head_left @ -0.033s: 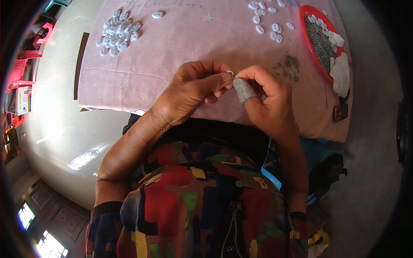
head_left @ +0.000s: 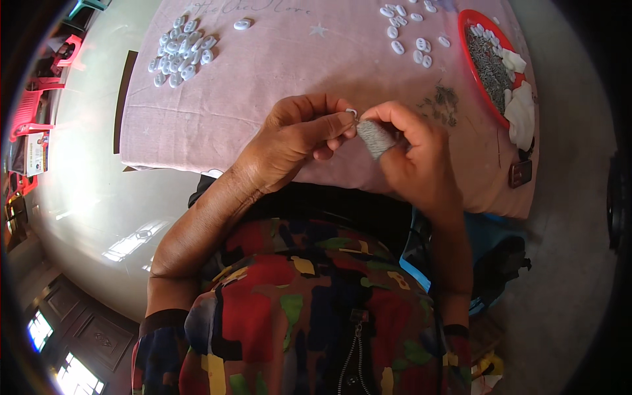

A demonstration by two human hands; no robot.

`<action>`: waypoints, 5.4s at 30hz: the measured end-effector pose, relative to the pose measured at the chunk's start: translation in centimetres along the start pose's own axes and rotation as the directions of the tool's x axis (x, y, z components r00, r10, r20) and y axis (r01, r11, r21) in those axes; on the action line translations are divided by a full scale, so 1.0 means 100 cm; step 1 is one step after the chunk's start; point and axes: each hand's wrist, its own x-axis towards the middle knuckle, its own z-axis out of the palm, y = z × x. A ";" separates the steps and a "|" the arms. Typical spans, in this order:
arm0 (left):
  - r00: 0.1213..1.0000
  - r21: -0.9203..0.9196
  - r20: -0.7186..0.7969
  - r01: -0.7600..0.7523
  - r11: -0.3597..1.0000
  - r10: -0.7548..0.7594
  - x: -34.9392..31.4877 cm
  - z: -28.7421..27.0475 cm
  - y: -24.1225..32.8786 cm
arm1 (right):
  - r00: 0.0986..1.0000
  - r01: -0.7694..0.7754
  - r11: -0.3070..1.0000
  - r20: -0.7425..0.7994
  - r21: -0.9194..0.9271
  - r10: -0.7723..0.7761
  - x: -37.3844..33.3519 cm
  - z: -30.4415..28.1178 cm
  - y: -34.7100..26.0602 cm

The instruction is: The person assembles plastic cord locks by inserting small metal springs into plastic pieces by hand and sorting them on the table.

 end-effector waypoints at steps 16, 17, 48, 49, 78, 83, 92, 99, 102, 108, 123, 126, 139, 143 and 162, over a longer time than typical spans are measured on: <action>1.000 -0.109 0.023 0.018 0.994 -0.016 -0.003 -0.003 0.004 | 0.987 0.160 0.715 0.098 -0.680 -0.127 0.055 -0.019 0.042; 1.000 -0.111 0.026 0.019 0.994 -0.016 -0.002 -0.002 0.004 | 0.993 0.120 0.805 0.085 -0.580 -0.087 0.050 -0.017 0.037; 0.995 -0.324 -0.012 -0.097 0.941 0.098 -0.002 -0.002 -0.011 | 0.996 0.052 0.998 -0.079 0.028 -0.050 -0.004 0.004 0.009; 0.995 -0.330 -0.012 -0.097 0.939 0.098 -0.001 -0.003 -0.011 | 0.996 0.052 0.998 -0.078 0.028 -0.049 -0.004 0.005 0.009; 0.985 -0.112 -0.059 -0.170 0.979 0.164 -0.010 0.006 -0.002 | 0.990 -0.084 0.963 -0.086 0.257 0.110 -0.013 0.004 0.005; 0.975 0.067 -0.107 -0.186 0.980 0.193 -0.010 0.009 -0.003 | 0.987 -0.122 0.936 -0.062 0.329 0.150 -0.014 0.003 0.000; 0.981 0.108 -0.113 -0.145 0.983 0.157 -0.011 0.010 -0.004 | 0.985 -0.164 0.916 0.011 0.366 0.172 -0.019 0.000 0.010; 0.984 0.117 -0.108 -0.129 0.985 0.142 -0.011 0.010 -0.004 | 0.989 -0.135 0.908 0.007 0.396 0.145 -0.020 0.002 0.012; 0.983 0.101 -0.112 -0.137 0.985 0.148 -0.009 0.008 -0.006 | 0.989 -0.140 0.905 0.021 0.401 0.143 -0.019 0.001 0.013; 0.983 0.109 -0.108 -0.139 0.984 0.151 -0.010 0.010 -0.006 | 0.988 -0.151 0.900 0.024 0.409 0.155 -0.020 0.002 0.011; 0.990 0.078 -0.119 -0.062 0.995 0.071 -0.016 0.009 -0.004 | 0.985 -0.164 0.887 0.018 0.432 0.173 -0.018 0.004 0.008; 0.988 0.036 -0.117 -0.094 0.995 0.098 -0.013 0.011 -0.008 | 0.985 -0.164 0.889 0.018 0.428 0.173 -0.018 0.004 0.008; 0.979 -0.011 -0.167 -0.121 0.993 0.118 -0.017 0.015 -0.010 | 0.988 -0.147 0.896 0.010 0.420 0.157 -0.010 0.005 0.000; 0.977 -0.008 -0.169 -0.135 0.991 0.132 -0.017 0.016 -0.010 | 0.987 -0.149 0.895 0.003 0.421 0.162 -0.008 0.004 -0.003; 0.992 -0.121 -0.094 -0.090 0.989 0.079 -0.011 0.010 0.002 | 0.989 -0.145 0.864 0.080 0.482 0.122 0.006 -0.006 -0.002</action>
